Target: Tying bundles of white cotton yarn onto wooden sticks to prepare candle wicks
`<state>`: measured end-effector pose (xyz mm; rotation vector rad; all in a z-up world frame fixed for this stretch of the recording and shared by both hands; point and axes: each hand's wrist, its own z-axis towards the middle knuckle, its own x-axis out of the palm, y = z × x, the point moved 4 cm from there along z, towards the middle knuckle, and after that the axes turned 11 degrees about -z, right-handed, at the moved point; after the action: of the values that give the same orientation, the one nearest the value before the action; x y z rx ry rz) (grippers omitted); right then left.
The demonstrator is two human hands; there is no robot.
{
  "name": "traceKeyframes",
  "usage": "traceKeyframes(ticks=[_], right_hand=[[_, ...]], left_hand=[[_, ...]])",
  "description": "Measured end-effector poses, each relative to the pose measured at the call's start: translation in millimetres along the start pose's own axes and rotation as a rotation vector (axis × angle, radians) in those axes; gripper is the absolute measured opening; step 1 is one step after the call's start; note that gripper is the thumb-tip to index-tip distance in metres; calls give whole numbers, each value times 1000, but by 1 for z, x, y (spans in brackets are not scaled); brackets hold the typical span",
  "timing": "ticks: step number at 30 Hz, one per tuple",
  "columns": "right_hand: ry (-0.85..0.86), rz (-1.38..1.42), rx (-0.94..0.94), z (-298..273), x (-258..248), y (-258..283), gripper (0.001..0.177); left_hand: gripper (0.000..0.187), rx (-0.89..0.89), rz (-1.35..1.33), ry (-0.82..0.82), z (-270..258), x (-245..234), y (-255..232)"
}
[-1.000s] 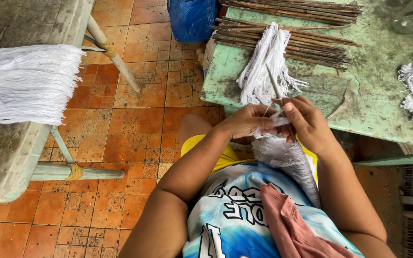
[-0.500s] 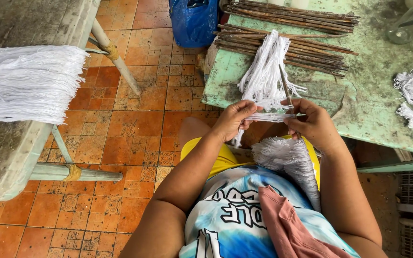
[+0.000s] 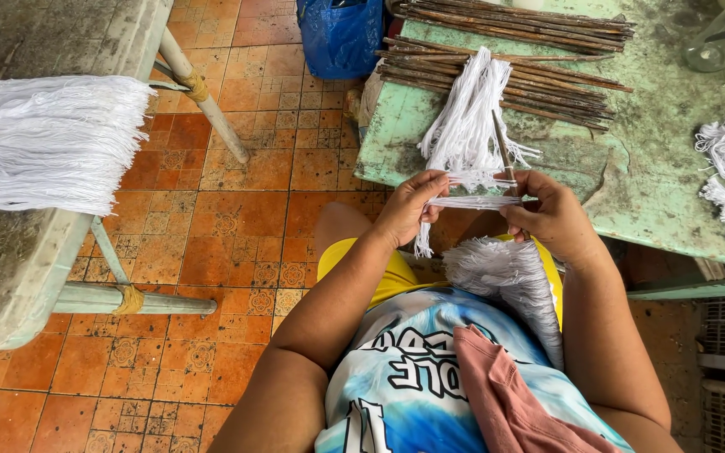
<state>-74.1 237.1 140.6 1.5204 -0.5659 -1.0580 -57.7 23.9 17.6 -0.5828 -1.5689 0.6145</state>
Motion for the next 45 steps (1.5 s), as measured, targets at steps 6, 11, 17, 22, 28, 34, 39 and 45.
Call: traceKeyframes(ticks=[6,11,17,22,28,34,39,45], right_hand=[[1,23,-5,4,-2,-20,41],[9,13,-8,3,0,-10,45],[18,13,-2,4,-2,-12,48],[39,10,-4,3,-1,-8,52],[37,82,1,2,2,-8,52],[-23,84,-25,9,1,-31,35],[-19,93,-36,8,2,-22,39],[-5,87,-25,6,3,-19,41]], left_hand=[[16,24,17,-22,-4,5,-3],[16,29,24,-22,-2,2,1],[17,30,46,-15,-1,2,0],[16,36,52,-9,2,2,-1],[18,32,64,3,-3,10,-6],[21,43,100,42,-3,13,-5],[20,37,104,45,-1,9,-2],[19,25,94,31,-1,7,1]])
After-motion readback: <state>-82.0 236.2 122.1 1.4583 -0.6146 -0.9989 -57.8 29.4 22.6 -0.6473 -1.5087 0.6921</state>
